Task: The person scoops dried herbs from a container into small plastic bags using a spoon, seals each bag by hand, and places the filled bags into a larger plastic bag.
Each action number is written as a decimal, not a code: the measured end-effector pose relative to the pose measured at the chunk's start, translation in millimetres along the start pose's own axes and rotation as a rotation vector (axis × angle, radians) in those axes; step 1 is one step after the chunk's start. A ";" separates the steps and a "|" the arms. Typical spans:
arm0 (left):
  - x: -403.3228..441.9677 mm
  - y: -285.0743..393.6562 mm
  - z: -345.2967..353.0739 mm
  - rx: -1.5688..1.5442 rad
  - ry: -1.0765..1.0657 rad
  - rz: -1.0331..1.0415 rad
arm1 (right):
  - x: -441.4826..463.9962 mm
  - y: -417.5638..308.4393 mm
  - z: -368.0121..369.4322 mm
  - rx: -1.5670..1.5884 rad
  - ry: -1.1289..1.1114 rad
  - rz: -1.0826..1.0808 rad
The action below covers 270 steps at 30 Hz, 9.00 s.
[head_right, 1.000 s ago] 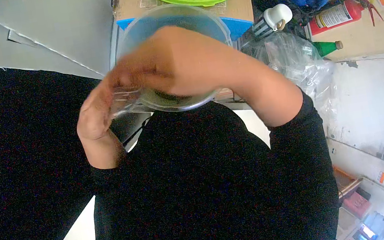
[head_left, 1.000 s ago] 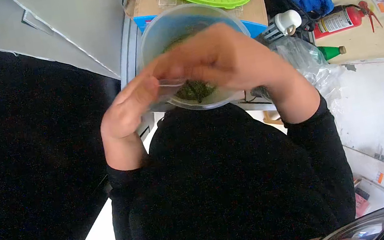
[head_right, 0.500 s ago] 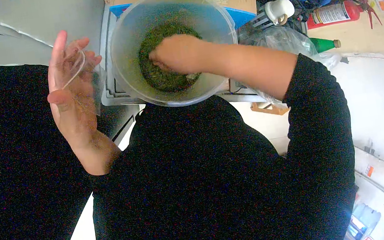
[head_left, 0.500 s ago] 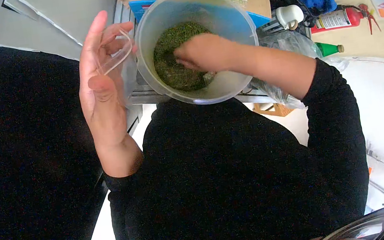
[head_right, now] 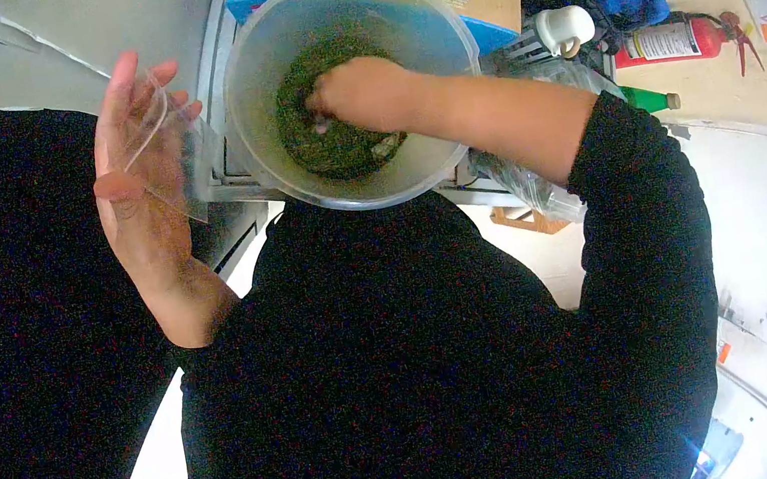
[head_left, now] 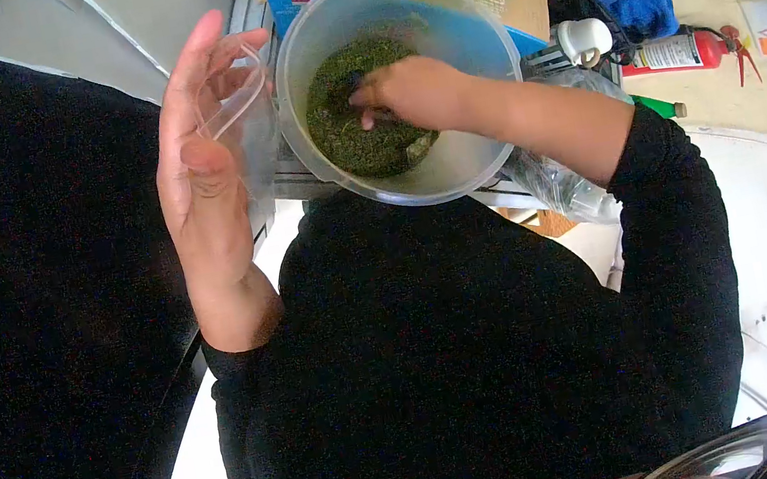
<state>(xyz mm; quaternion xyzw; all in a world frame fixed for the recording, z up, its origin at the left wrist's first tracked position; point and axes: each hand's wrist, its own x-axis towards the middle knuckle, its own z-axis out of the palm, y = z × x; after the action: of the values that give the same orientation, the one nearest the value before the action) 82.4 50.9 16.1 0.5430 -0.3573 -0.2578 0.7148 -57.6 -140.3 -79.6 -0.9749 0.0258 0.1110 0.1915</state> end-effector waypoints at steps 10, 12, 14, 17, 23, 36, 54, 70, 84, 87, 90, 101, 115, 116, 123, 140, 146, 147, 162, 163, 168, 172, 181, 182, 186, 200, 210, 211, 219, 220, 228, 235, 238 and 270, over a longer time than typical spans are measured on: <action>-0.4 -7.7 -0.6 -0.243 -0.063 0.025 | -7.3 -3.4 29.2 0.174 -0.398 0.030; -1.0 -5.8 0.0 -0.245 -0.060 0.005 | -7.2 -0.1 28.0 0.377 -0.337 0.140; -0.8 -12.7 -3.3 -0.243 -0.097 0.046 | -5.1 -1.4 7.5 0.590 -0.307 0.418; 0.6 -16.1 -0.9 -0.189 -0.101 0.048 | -11.9 4.6 -7.2 0.884 -0.200 0.495; 4.7 -18.9 13.0 0.084 -0.052 0.067 | -35.6 -9.0 -49.5 1.195 0.215 0.662; 8.9 -30.5 49.9 0.830 -0.249 0.302 | -110.2 -68.4 -71.5 1.000 1.375 0.145; 1.5 -40.6 65.7 0.965 -0.274 0.328 | -112.1 -86.0 -37.6 0.264 0.956 0.134; -24.9 -25.6 102.0 -0.093 -0.281 -0.149 | -126.4 -88.7 -31.2 1.121 1.088 0.375; -58.7 -11.6 173.1 -0.083 -0.549 0.015 | -219.6 -101.4 -35.1 1.024 1.150 0.348; -64.6 -5.6 193.5 -0.136 -0.536 0.130 | -251.5 -102.8 -38.5 0.815 1.219 0.351; -66.5 -3.1 207.0 -0.205 -0.427 -0.027 | -289.1 -101.5 -46.0 0.671 1.401 0.411; -94.1 -202.5 224.8 1.070 -0.892 0.120 | -399.0 -28.5 2.6 0.613 1.227 0.947; -101.7 -152.5 242.1 0.918 -0.438 0.159 | -357.3 -47.3 -28.7 0.428 1.262 0.527; -101.5 -128.7 246.4 0.792 -0.382 0.083 | -343.8 -50.1 -30.9 0.333 1.198 0.537; -97.5 -38.7 239.7 0.106 -0.199 -0.131 | -279.3 -53.5 -23.6 0.375 0.952 0.400; -68.2 -6.3 135.1 -0.048 -0.389 -0.153 | -189.2 -97.2 -61.7 0.753 0.805 0.215; -59.1 4.7 107.3 0.083 -0.440 -0.249 | -152.5 -105.9 -60.5 0.421 0.933 0.270; -57.6 5.6 102.1 0.137 -0.444 -0.254 | -145.9 -105.8 -59.8 0.302 0.985 0.287; -17.1 16.8 19.3 -0.289 -0.830 -0.324 | -91.8 -111.5 -112.9 0.231 0.348 -0.135; -14.6 15.1 16.9 -0.267 -0.809 -0.301 | -85.6 -110.0 -116.5 0.266 0.299 -0.124; 3.6 5.3 4.6 -0.184 -0.600 -0.164 | -41.8 -76.2 -111.7 0.552 0.700 -0.105; 12.7 1.8 0.3 -0.141 -0.262 -0.102 | -21.1 -41.2 -53.9 0.069 0.002 0.073; 18.5 -8.9 -4.3 -0.149 -0.050 0.082 | 7.6 -10.8 21.9 -0.028 -0.171 0.216; 17.8 -8.6 -3.3 -0.192 -0.040 0.068 | 7.2 -4.3 28.8 0.060 -0.121 0.283; 17.5 -9.5 -2.9 -0.280 -0.043 0.066 | 0.2 -4.4 33.6 0.181 -0.325 0.326; 16.0 -23.3 3.2 -0.022 -0.041 0.114 | -32.1 -11.2 -30.7 1.174 0.150 0.785; 17.2 -17.7 27.3 0.815 -0.157 0.259 | -91.9 -40.3 -74.5 1.057 0.982 0.578; 16.8 -21.7 33.2 0.879 -0.185 0.300 | -95.0 -46.0 -75.6 1.017 1.043 0.523; 9.4 -42.6 71.1 0.998 -0.209 0.466 | -107.4 -76.6 -55.6 0.140 1.168 0.032; 8.7 -44.2 72.6 1.003 -0.203 0.457 | -107.4 -76.9 -54.1 0.021 1.146 -0.055; 7.5 -47.6 70.8 0.979 -0.205 0.412 | -110.1 -84.8 -48.9 -0.055 1.096 0.036; 8.4 -33.6 69.1 0.920 -0.171 0.445 | -101.1 -91.4 -39.3 0.311 0.681 0.486; -1.7 -15.3 78.1 0.840 -0.172 0.362 | -92.0 -103.3 -33.8 0.511 0.668 0.546; -46.1 -11.4 181.2 -0.017 -0.501 0.171 | -276.6 -103.8 -40.5 0.786 1.470 0.498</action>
<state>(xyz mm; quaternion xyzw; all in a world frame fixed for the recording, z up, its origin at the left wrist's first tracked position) -88.9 -24.7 22.6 0.4239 -0.5655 -0.3260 0.6279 -309.0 -57.5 57.7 -0.6287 0.3918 -0.5250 0.4191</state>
